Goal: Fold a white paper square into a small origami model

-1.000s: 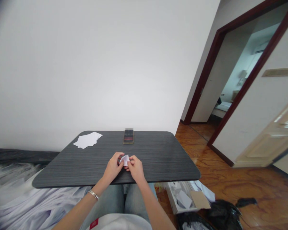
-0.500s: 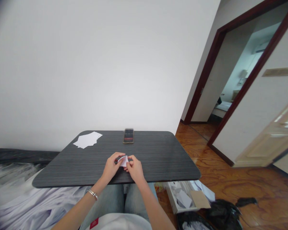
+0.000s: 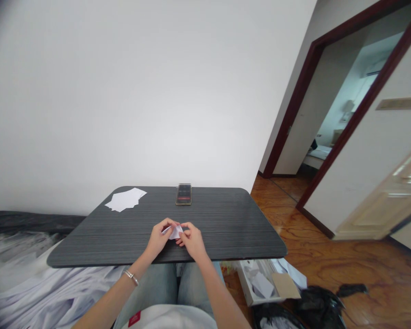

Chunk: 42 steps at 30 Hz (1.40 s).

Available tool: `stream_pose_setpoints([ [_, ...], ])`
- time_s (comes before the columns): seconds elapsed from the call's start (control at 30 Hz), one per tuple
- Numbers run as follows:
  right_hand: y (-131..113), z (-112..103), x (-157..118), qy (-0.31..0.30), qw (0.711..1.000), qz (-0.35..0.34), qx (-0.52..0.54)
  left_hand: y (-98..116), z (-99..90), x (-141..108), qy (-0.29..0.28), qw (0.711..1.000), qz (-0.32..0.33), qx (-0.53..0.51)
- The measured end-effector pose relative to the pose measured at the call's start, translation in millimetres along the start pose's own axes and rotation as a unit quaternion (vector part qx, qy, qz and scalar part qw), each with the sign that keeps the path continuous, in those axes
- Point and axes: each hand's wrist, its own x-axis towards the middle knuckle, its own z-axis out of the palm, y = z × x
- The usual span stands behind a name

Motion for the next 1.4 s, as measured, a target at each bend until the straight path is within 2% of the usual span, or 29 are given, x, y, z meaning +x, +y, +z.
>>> stream_pose_setpoints([
  [0.23,-2.7,-1.3,1.7,-0.016,0.999,0.021,0.030,-0.4,0.1,-0.4,-0.001,1.000,-0.003,0.016],
  [0.4,-0.5,-1.0,1.1,-0.033,0.999,0.004,0.009,-1.8,0.0,-0.8,0.003,1.000,0.009,0.014],
  [0.6,1.4,-1.1,2.1,-0.031,0.999,0.015,0.032,-3.7,-0.8,-0.7,0.011,0.999,0.015,0.025],
  [0.83,-1.3,-3.0,1.1,0.013,0.999,-0.012,0.032,6.0,2.1,-1.1,-0.025,0.998,0.051,0.026],
  [1.17,3.4,-3.4,-2.7,0.051,0.996,-0.064,-0.035,8.6,3.0,-1.5,0.001,1.000,0.006,-0.023],
  [1.4,1.2,-5.1,-4.1,0.063,0.993,-0.085,-0.044,2.9,4.6,-0.1,-0.028,0.999,-0.002,-0.044],
])
